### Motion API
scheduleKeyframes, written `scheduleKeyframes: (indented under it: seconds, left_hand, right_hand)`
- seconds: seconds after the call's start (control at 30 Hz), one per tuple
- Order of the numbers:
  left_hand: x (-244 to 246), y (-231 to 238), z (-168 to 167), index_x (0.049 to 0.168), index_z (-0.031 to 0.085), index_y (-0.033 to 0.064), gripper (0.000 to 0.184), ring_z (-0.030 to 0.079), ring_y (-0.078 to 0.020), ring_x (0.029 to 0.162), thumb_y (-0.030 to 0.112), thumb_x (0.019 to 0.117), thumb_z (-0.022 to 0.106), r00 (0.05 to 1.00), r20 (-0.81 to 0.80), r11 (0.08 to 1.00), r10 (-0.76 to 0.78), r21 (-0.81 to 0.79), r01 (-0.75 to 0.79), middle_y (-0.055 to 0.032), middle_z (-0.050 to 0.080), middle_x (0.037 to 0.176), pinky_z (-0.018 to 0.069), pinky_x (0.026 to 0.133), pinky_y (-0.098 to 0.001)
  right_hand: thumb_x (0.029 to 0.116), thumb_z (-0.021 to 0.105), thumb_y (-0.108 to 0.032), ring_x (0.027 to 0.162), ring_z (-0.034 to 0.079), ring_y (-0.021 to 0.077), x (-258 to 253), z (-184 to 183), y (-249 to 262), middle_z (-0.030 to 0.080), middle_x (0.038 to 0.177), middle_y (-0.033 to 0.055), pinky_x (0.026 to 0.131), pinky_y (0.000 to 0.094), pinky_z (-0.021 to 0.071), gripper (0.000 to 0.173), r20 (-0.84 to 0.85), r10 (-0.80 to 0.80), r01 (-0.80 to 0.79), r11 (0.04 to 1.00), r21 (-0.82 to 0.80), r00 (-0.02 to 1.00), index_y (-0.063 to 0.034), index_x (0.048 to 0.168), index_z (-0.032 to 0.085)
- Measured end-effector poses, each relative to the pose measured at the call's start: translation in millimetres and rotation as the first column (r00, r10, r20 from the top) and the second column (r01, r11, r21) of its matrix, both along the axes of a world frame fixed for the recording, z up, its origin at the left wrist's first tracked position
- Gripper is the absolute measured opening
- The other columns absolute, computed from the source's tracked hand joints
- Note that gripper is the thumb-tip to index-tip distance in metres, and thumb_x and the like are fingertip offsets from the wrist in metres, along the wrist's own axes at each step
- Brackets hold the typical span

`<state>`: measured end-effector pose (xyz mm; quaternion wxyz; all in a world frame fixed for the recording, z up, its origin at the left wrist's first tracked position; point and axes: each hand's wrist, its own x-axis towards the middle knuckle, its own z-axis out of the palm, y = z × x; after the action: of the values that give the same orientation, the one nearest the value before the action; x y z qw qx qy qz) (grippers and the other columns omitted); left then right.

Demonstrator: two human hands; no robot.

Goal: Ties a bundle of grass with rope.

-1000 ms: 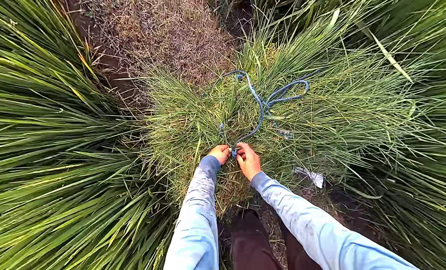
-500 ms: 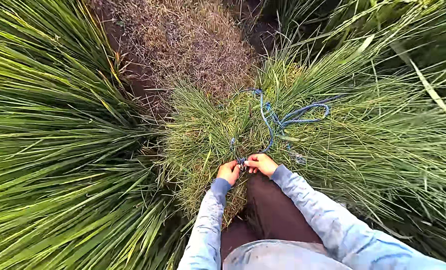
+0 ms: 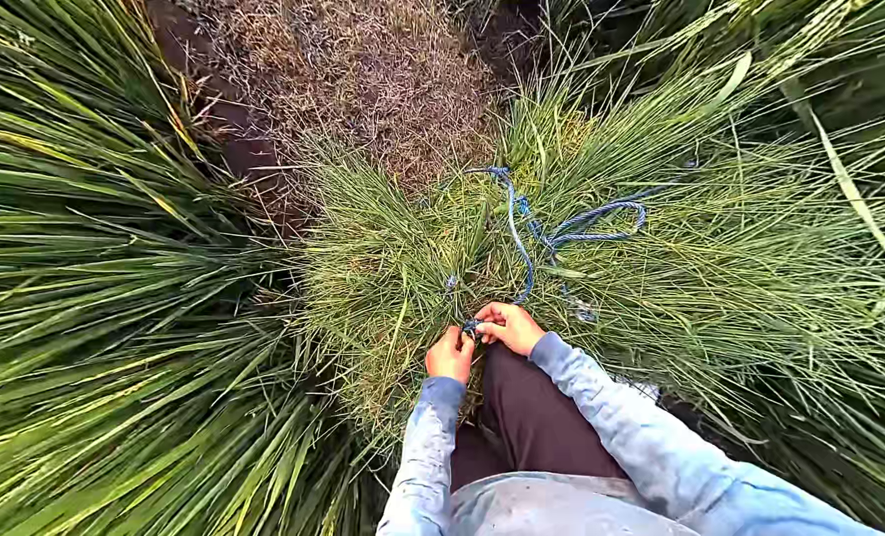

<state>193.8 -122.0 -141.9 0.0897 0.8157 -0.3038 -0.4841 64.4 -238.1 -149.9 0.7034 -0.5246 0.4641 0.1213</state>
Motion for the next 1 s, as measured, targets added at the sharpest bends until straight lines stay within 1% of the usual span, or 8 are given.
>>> scheduleKeyframes:
  seconds: [0.2, 0.3, 0.4, 0.5, 0.6, 0.8, 0.9, 1.0]
  left_hand:
    - [-19.8, 15.7, -12.7, 0.100, 0.072, -0.0067, 0.023, 0.066, -0.0240, 0.070, 0.013, 0.0962, 0.059, 0.967, 0.018, 0.936, 0.255, -0.257, -0.242, -0.0139, 0.068, 0.075, 0.0544, 0.071, -0.0441]
    - [-19.2, 16.1, -13.3, 0.098, 0.072, -0.0073, 0.023, 0.065, -0.0236, 0.069, 0.012, 0.0964, 0.059, 0.967, 0.020, 0.937, 0.253, -0.256, -0.240, -0.0141, 0.067, 0.074, 0.0540, 0.070, -0.0436]
    - [-15.0, 16.8, -13.4, 0.099, 0.072, -0.0060, 0.023, 0.064, -0.0203, 0.068, 0.013, 0.0957, 0.059, 0.970, -0.015, 0.938, 0.243, -0.250, -0.239, -0.0119, 0.066, 0.073, 0.0533, 0.070, -0.0402]
    - [-14.1, 17.7, -15.1, 0.098, 0.072, -0.0051, 0.022, 0.061, -0.0165, 0.066, 0.013, 0.0956, 0.059, 0.963, -0.035, 0.928, 0.267, -0.262, -0.267, -0.0091, 0.065, 0.071, 0.0518, 0.067, -0.0366]
    - [-17.9, 21.7, -18.6, 0.104, 0.072, -0.0056, 0.023, 0.063, -0.0167, 0.067, 0.011, 0.0944, 0.059, 0.946, -0.054, 0.903, 0.320, -0.286, -0.322, -0.0104, 0.067, 0.073, 0.0535, 0.069, -0.0371]
    - [-27.0, 20.1, -23.1, 0.104, 0.070, -0.0092, 0.020, 0.059, -0.0077, 0.064, 0.005, 0.0951, 0.059, 0.842, -0.161, 0.776, 0.514, -0.330, -0.537, -0.0076, 0.066, 0.073, 0.0522, 0.066, -0.0277]
    - [-22.1, 17.8, -22.3, 0.100, 0.068, -0.0068, 0.015, 0.050, -0.0013, 0.059, 0.003, 0.0951, 0.058, 0.793, -0.254, 0.746, 0.554, -0.270, -0.608, 0.0012, 0.058, 0.067, 0.0453, 0.060, -0.0212]
    - [-7.5, 16.3, -18.4, 0.100, 0.066, -0.0045, 0.013, 0.049, -0.0030, 0.062, 0.003, 0.0956, 0.057, 0.802, -0.331, 0.807, 0.498, -0.161, -0.568, 0.0016, 0.055, 0.070, 0.0435, 0.062, -0.0231]
  right_hand:
    - [0.1030, 0.060, -0.014, 0.097, 0.072, 0.0219, 11.4, 6.1, -6.0, 0.072, 0.117, 0.0178, 0.095, 0.0374, 0.0564, 0.028, -0.052, 0.282, -0.287, 0.946, -0.151, 0.958, 0.0023, 0.125, 0.067]
    - [0.1054, 0.054, -0.016, 0.121, 0.064, 0.0359, 28.4, 16.3, -8.7, 0.067, 0.125, 0.0240, 0.109, 0.0508, 0.0458, 0.031, -0.181, 0.505, -0.535, 0.818, -0.210, 0.844, 0.0029, 0.128, 0.065]
    - [0.1060, 0.051, -0.014, 0.126, 0.060, 0.0415, 35.4, 21.1, -10.1, 0.064, 0.128, 0.0272, 0.110, 0.0546, 0.0436, 0.032, -0.222, 0.604, -0.642, 0.740, -0.199, 0.765, 0.0033, 0.131, 0.062]
    - [0.1044, 0.057, -0.012, 0.116, 0.067, 0.0343, 27.2, 12.0, -19.2, 0.068, 0.124, 0.0240, 0.106, 0.0474, 0.0488, 0.032, -0.111, 0.529, -0.540, 0.828, -0.151, 0.841, 0.0026, 0.132, 0.063]
    - [0.0968, 0.066, -0.005, 0.108, 0.070, 0.0237, 14.4, 3.1, -16.4, 0.069, 0.121, 0.0192, 0.100, 0.0383, 0.0545, 0.039, 0.010, 0.280, -0.280, 0.960, 0.005, 0.960, 0.0024, 0.134, 0.057]
    - [0.0992, 0.067, -0.012, 0.081, 0.071, 0.0144, 32.6, 10.2, 3.8, 0.073, 0.099, 0.0131, 0.081, 0.0315, 0.0590, 0.025, -0.195, -0.072, 0.071, 0.997, -0.015, 0.978, 0.0049, 0.118, 0.065]
    - [0.1024, 0.063, -0.019, 0.090, 0.073, 0.0171, 33.5, 10.0, 10.3, 0.074, 0.104, 0.0134, 0.090, 0.0343, 0.0574, 0.027, -0.219, 0.008, -0.030, 0.995, -0.097, 0.976, 0.0015, 0.119, 0.068]
    - [0.1047, 0.055, -0.014, 0.114, 0.070, 0.0267, 19.9, 10.1, 20.8, 0.073, 0.120, 0.0179, 0.107, 0.0423, 0.0499, 0.030, -0.138, 0.175, -0.205, 0.948, -0.244, 0.975, 0.0019, 0.126, 0.068]
